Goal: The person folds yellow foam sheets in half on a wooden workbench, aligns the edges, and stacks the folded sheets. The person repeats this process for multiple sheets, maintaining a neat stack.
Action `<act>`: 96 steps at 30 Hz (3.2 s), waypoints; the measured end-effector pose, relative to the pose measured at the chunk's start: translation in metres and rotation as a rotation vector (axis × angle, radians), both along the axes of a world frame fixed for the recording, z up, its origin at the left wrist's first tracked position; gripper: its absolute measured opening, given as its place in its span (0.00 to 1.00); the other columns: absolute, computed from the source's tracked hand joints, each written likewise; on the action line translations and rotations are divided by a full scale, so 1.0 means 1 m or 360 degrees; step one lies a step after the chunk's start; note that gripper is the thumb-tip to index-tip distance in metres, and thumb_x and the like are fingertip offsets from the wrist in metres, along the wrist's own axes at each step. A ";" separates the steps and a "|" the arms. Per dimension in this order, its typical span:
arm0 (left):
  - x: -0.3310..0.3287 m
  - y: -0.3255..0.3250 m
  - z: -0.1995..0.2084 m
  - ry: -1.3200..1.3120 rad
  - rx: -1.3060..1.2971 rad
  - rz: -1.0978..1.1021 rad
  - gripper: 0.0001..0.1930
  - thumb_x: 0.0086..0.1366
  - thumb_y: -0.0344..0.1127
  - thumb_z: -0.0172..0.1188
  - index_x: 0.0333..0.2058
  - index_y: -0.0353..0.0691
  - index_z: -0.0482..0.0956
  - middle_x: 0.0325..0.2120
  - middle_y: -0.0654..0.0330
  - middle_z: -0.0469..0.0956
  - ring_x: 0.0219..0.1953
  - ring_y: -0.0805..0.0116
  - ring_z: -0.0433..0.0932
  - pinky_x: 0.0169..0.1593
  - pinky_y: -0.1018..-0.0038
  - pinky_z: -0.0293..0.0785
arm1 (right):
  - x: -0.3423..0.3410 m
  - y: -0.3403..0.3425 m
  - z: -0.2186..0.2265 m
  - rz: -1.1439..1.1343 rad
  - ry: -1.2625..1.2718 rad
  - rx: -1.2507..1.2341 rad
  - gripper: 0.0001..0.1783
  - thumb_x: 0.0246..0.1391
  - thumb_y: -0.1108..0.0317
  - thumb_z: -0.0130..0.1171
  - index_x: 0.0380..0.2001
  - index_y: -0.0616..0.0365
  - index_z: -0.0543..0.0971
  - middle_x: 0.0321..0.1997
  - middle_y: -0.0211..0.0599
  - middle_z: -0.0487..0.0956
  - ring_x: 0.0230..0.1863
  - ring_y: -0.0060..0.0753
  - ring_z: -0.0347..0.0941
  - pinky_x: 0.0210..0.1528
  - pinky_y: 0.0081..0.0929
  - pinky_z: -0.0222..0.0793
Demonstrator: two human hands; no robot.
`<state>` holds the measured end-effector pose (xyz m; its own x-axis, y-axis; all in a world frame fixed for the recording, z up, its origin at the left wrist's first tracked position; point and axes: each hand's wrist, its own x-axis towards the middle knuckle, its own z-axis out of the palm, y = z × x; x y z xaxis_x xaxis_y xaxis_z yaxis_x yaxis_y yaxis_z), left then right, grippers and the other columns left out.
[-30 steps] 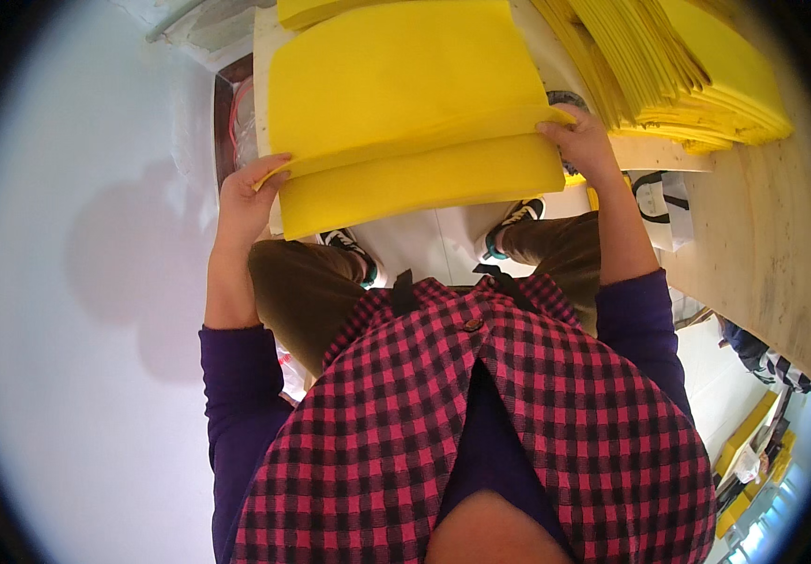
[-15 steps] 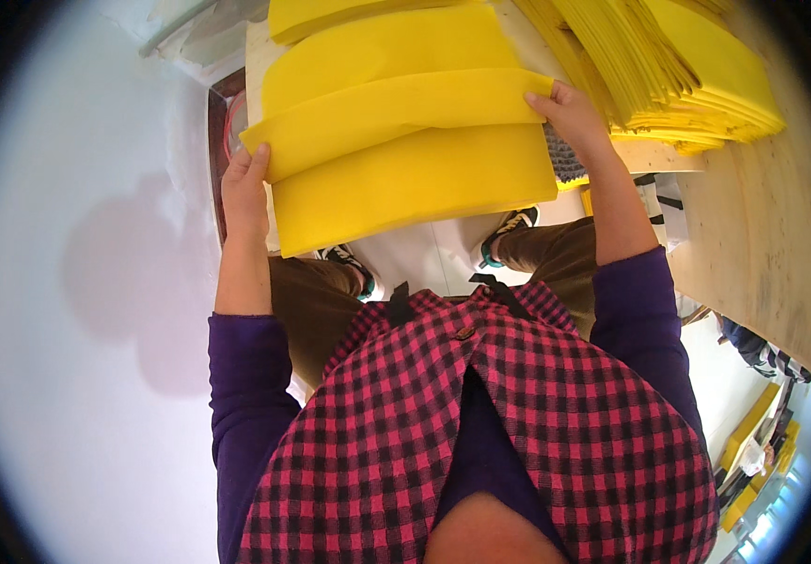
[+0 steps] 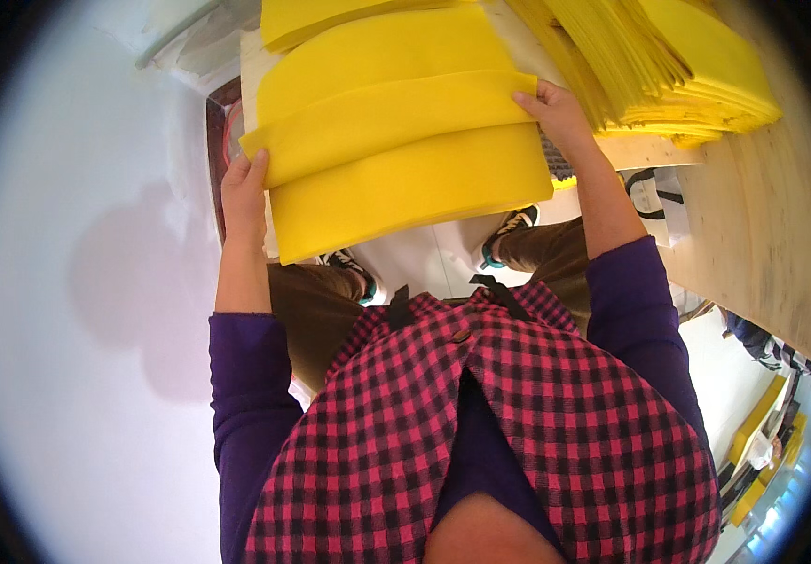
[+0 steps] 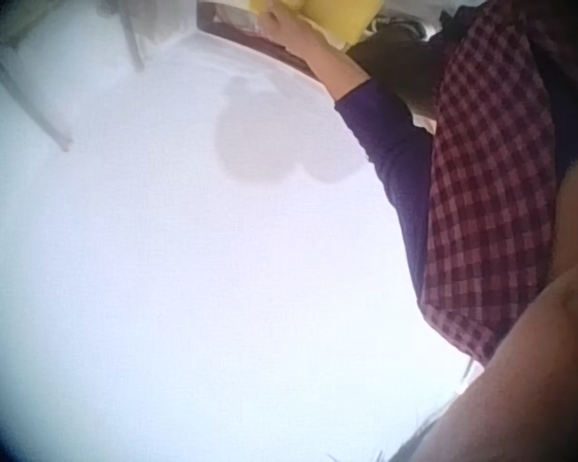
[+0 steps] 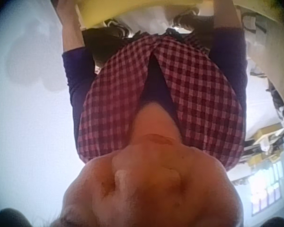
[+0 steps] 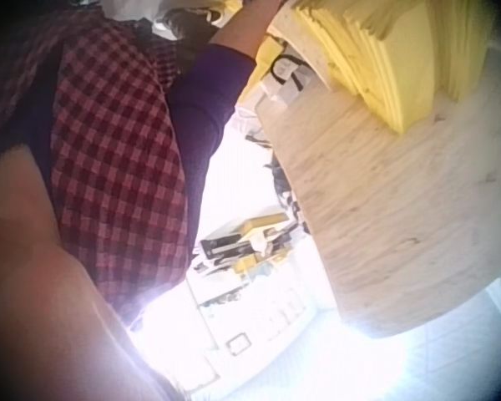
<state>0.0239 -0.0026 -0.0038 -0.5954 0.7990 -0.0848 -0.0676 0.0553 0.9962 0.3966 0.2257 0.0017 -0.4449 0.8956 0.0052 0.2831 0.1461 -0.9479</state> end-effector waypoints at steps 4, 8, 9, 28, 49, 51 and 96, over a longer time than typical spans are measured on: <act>0.004 -0.005 -0.002 -0.0072 0.0063 -0.0022 0.15 0.69 0.36 0.53 0.49 0.33 0.75 0.43 0.62 0.79 0.45 0.75 0.74 0.51 0.77 0.67 | 0.009 -0.005 0.001 -0.0194 0.0057 0.0102 0.16 0.58 0.59 0.58 0.39 0.62 0.79 0.31 0.26 0.79 0.31 0.19 0.70 0.35 0.22 0.68; 0.004 -0.002 -0.007 -0.0173 0.0150 -0.0031 0.14 0.68 0.35 0.53 0.48 0.33 0.76 0.43 0.62 0.79 0.45 0.75 0.75 0.50 0.77 0.67 | 0.039 -0.006 -0.006 -0.0498 0.0003 0.0011 0.16 0.56 0.56 0.60 0.36 0.58 0.79 0.31 0.28 0.79 0.31 0.23 0.72 0.34 0.24 0.68; 0.005 -0.002 -0.009 -0.0229 0.0152 -0.0001 0.14 0.68 0.35 0.53 0.47 0.33 0.76 0.42 0.62 0.79 0.45 0.75 0.75 0.50 0.77 0.68 | 0.047 -0.008 -0.012 -0.0490 -0.0230 0.0111 0.16 0.54 0.54 0.61 0.35 0.58 0.79 0.31 0.29 0.79 0.31 0.25 0.72 0.34 0.25 0.68; 0.004 -0.003 -0.019 -0.0464 0.0371 -0.0054 0.14 0.65 0.30 0.58 0.48 0.32 0.75 0.41 0.59 0.79 0.42 0.71 0.78 0.46 0.76 0.72 | 0.028 -0.052 0.002 -0.0614 0.0144 0.0678 0.08 0.54 0.67 0.60 0.33 0.62 0.81 0.27 0.31 0.78 0.27 0.18 0.70 0.31 0.18 0.66; 0.006 -0.005 0.003 -0.0476 0.0438 -0.0300 0.27 0.56 0.22 0.63 0.56 0.31 0.67 0.46 0.56 0.77 0.47 0.69 0.77 0.51 0.75 0.73 | -0.133 -0.102 0.049 0.0680 -0.0783 0.1437 0.37 0.43 0.41 0.65 0.53 0.49 0.75 0.66 0.45 0.62 0.71 0.48 0.49 0.70 0.54 0.38; 0.006 -0.005 0.003 -0.0480 0.0447 -0.0336 0.27 0.56 0.22 0.63 0.56 0.32 0.67 0.46 0.56 0.77 0.47 0.69 0.77 0.51 0.75 0.73 | -0.142 -0.103 0.048 0.0689 -0.0778 0.1448 0.36 0.43 0.40 0.64 0.51 0.51 0.76 0.66 0.45 0.63 0.71 0.48 0.50 0.70 0.54 0.38; 0.004 -0.007 -0.001 -0.0457 0.0436 -0.0116 0.24 0.63 0.32 0.60 0.57 0.33 0.67 0.43 0.58 0.80 0.46 0.71 0.77 0.52 0.77 0.70 | -0.149 -0.133 0.069 0.0796 -0.0765 0.1587 0.24 0.48 0.46 0.62 0.38 0.55 0.79 0.51 0.43 0.75 0.61 0.46 0.64 0.67 0.52 0.48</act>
